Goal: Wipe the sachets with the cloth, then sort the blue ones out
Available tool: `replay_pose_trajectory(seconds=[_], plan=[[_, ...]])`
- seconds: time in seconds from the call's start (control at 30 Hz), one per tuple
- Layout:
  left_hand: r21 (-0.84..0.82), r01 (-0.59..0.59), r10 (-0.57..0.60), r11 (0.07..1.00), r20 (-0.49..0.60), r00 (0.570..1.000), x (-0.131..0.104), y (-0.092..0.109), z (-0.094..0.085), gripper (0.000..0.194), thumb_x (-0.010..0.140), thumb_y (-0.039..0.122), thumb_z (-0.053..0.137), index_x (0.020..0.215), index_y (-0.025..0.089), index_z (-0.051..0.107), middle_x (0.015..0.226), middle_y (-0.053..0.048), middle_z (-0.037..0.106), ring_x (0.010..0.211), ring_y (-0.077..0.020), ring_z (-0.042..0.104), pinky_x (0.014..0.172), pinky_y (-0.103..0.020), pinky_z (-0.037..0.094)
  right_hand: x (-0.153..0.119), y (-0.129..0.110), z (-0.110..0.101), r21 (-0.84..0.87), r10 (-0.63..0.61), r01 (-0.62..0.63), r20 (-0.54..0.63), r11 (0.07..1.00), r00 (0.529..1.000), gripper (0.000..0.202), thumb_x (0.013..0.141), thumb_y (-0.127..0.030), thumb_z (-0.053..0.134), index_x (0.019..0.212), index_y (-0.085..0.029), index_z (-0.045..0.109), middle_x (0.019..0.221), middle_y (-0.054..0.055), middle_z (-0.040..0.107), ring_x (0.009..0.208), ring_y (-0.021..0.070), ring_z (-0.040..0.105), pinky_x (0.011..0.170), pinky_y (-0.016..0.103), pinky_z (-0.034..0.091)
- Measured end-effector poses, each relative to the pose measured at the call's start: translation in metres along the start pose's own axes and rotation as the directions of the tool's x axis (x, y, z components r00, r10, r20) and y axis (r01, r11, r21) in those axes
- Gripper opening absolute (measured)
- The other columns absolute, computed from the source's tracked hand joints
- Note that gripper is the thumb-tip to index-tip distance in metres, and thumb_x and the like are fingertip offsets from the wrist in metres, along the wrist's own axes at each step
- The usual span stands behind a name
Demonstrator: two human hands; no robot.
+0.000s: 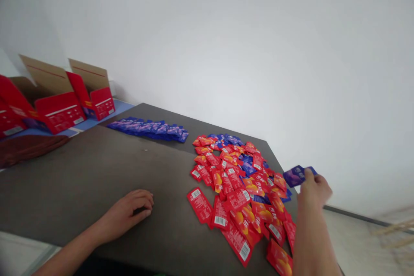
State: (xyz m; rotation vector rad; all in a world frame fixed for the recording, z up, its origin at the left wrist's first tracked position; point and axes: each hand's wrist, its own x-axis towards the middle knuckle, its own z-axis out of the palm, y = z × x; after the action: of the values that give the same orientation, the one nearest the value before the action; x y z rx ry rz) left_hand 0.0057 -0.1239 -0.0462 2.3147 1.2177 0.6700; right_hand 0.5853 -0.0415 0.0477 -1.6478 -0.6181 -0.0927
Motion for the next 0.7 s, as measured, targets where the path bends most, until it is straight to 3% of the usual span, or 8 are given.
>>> replay_pose_trajectory(seconds=[0.13, 0.2, 0.27, 0.33, 0.43, 0.5, 0.6, 0.7], plan=[[-0.007, 0.002, -0.002, 1.0, -0.008, 1.0, -0.001, 0.001, 0.001, 0.013, 0.092, 0.02, 0.056, 0.085, 0.022, 0.067, 0.105, -0.002, 0.07, 0.106, -0.0192, 0.063, 0.099, -0.033, 0.047, -0.058, -0.052, 0.081, 0.036, -0.177, 0.174, 0.294, 0.984, 0.939, 0.036, 0.083, -0.058, 0.057, 0.079, -0.022, 0.062, 0.073, 0.007, 0.063, 0.069, 0.0215, 0.056, 0.064, 0.037, 0.045], [-0.014, 0.002, -0.002, 1.0, -0.022, 1.0, -0.002, 0.002, 0.001, 0.012, 0.092, 0.019, 0.057, 0.086, 0.021, 0.067, 0.105, -0.002, 0.07, 0.106, -0.0194, 0.063, 0.098, -0.033, 0.048, -0.113, -0.075, 0.13, 0.057, -0.274, 0.287, 0.521, 0.956, 0.808, 0.044, 0.092, -0.058, 0.043, 0.093, -0.018, 0.062, 0.08, 0.006, 0.065, 0.076, 0.0209, 0.059, 0.068, 0.033, 0.047], [-0.026, 0.004, -0.005, 1.0, -0.035, 0.999, -0.002, 0.003, 0.001, 0.009, 0.09, 0.018, 0.059, 0.087, 0.021, 0.067, 0.104, -0.002, 0.07, 0.105, -0.0193, 0.063, 0.099, -0.034, 0.047, -0.179, -0.092, 0.176, 0.091, -0.306, 0.331, 0.66, 0.939, 0.686, 0.042, 0.097, -0.054, 0.04, 0.094, -0.018, 0.062, 0.079, 0.004, 0.065, 0.075, 0.0196, 0.06, 0.066, 0.03, 0.047], [-0.037, 0.002, -0.003, 0.999, -0.045, 0.999, -0.003, 0.003, 0.001, 0.008, 0.089, 0.016, 0.062, 0.089, 0.021, 0.068, 0.102, -0.002, 0.071, 0.105, -0.0193, 0.064, 0.1, -0.034, 0.047, -0.245, -0.103, 0.212, 0.12, -0.318, 0.378, 0.793, 0.918, 0.52, 0.039, 0.099, -0.05, 0.041, 0.089, -0.02, 0.063, 0.076, 0.002, 0.065, 0.071, 0.0185, 0.06, 0.063, 0.027, 0.047], [-0.04, -0.008, 0.006, 0.999, -0.058, 0.998, -0.005, 0.001, 0.005, 0.008, 0.086, 0.016, 0.065, 0.089, 0.022, 0.069, 0.101, -0.002, 0.072, 0.105, -0.0203, 0.064, 0.099, -0.034, 0.047, -0.324, -0.114, 0.238, 0.177, -0.315, 0.465, 0.919, 0.867, 0.238, 0.028, 0.094, -0.043, 0.056, 0.079, -0.021, 0.063, 0.073, -0.001, 0.066, 0.071, 0.0176, 0.064, 0.064, 0.024, 0.046], [-0.035, -0.005, 0.002, 0.999, -0.063, 0.998, -0.006, -0.002, 0.01, 0.008, 0.084, 0.016, 0.068, 0.088, 0.022, 0.07, 0.1, -0.002, 0.073, 0.105, -0.0206, 0.065, 0.099, -0.034, 0.047, -0.356, -0.118, 0.241, 0.214, -0.309, 0.529, 0.946, 0.821, 0.098, 0.02, 0.089, -0.036, 0.065, 0.075, -0.021, 0.063, 0.074, 0.0, 0.068, 0.076, 0.019, 0.066, 0.069, 0.025, 0.046], [-0.016, -0.029, 0.028, 0.999, -0.069, 0.997, -0.006, -0.012, 0.025, 0.006, 0.081, 0.021, 0.073, 0.087, 0.023, 0.071, 0.1, -0.001, 0.075, 0.104, -0.0207, 0.067, 0.098, -0.034, 0.047, -0.379, -0.119, 0.238, 0.248, -0.33, 0.612, 0.944, 0.751, 0.024, 0.012, 0.092, -0.029, 0.06, 0.091, -0.021, 0.068, 0.09, 0.009, 0.071, 0.089, 0.0256, 0.069, 0.078, 0.032, 0.048], [0.002, -0.069, 0.069, 0.998, -0.056, 0.996, -0.003, -0.028, 0.041, 0.004, 0.084, 0.027, 0.074, 0.085, 0.024, 0.071, 0.098, 0.0, 0.077, 0.101, -0.0199, 0.068, 0.096, -0.034, 0.047, -0.391, -0.108, 0.237, 0.251, -0.437, 0.722, 0.896, 0.645, 0.078, 0.029, 0.097, -0.034, 0.054, 0.119, -0.021, 0.065, 0.122, 0.018, 0.065, 0.113, 0.0319, 0.065, 0.09, 0.039, 0.048]])
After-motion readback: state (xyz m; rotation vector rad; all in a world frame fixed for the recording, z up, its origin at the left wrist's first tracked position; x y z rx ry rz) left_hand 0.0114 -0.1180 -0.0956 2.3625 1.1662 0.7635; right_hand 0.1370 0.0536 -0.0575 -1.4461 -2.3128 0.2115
